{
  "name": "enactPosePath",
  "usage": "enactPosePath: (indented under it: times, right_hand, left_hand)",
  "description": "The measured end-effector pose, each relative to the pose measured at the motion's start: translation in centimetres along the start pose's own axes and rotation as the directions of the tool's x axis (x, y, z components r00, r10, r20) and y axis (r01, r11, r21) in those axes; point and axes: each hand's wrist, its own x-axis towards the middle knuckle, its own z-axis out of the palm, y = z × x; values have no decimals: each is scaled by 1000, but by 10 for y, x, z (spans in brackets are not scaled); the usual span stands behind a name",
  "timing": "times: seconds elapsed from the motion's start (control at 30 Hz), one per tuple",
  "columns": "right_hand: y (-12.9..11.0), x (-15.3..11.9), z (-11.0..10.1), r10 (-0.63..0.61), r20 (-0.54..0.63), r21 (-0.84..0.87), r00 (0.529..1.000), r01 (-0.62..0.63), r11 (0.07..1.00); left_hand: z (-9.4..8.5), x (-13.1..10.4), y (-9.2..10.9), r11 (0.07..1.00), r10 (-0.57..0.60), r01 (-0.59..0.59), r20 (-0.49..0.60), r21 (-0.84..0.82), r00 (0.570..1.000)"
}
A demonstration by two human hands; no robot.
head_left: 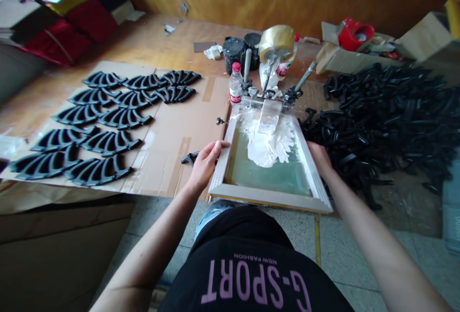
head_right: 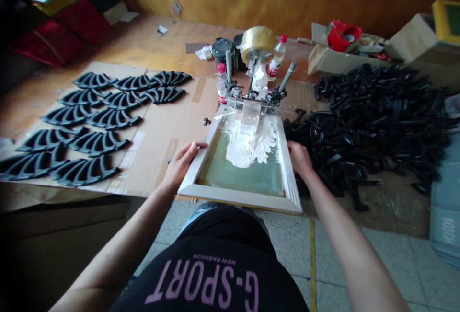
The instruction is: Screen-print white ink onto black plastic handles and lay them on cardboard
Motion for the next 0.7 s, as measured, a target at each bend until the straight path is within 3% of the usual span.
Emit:
enactPosePath:
  times: [0.1, 0.2, 0.27, 0.33, 0.43, 0.5, 0.63, 0.7]
  right_hand:
    - [-6, 26, -16, 116, -194, -23, 974, -122, 992]
    - [-53, 58, -16, -45, -299, -95, 953, 17, 995]
    - [-87, 74, -9, -146, -232, -144, 962, 115, 983]
    - [-110, 81, 1, -159, -99, -145, 982, 144, 979]
    - [-118, 67, 12, -184, 58, -129, 981, 190, 973]
    - [-113, 46, 13, -304, 128, -112, 944, 318, 941]
    - [-101, 16, 4, -547, 277, 3, 790, 569, 823]
    - [-100, 13, 3, -542, 254, 13, 801, 557, 830]
  left_hand:
    - [0, -3, -37, 991, -133, 133, 50, 1, 990]
    - [2, 5, -71, 984, -172, 171, 21, 47, 985]
    - [2, 12, -87, 980, -155, 154, -3, 128, 988]
    - [1, 18, -98, 972, -127, 123, 9, 201, 992]
    - [-2, 21, -105, 962, -117, 107, 27, 253, 993]
    - [-3, 21, -106, 962, -122, 116, 9, 246, 992]
    - [-2, 20, -105, 971, -147, 148, -17, 188, 989]
    - [-1, 20, -103, 972, -160, 158, 0, 174, 987]
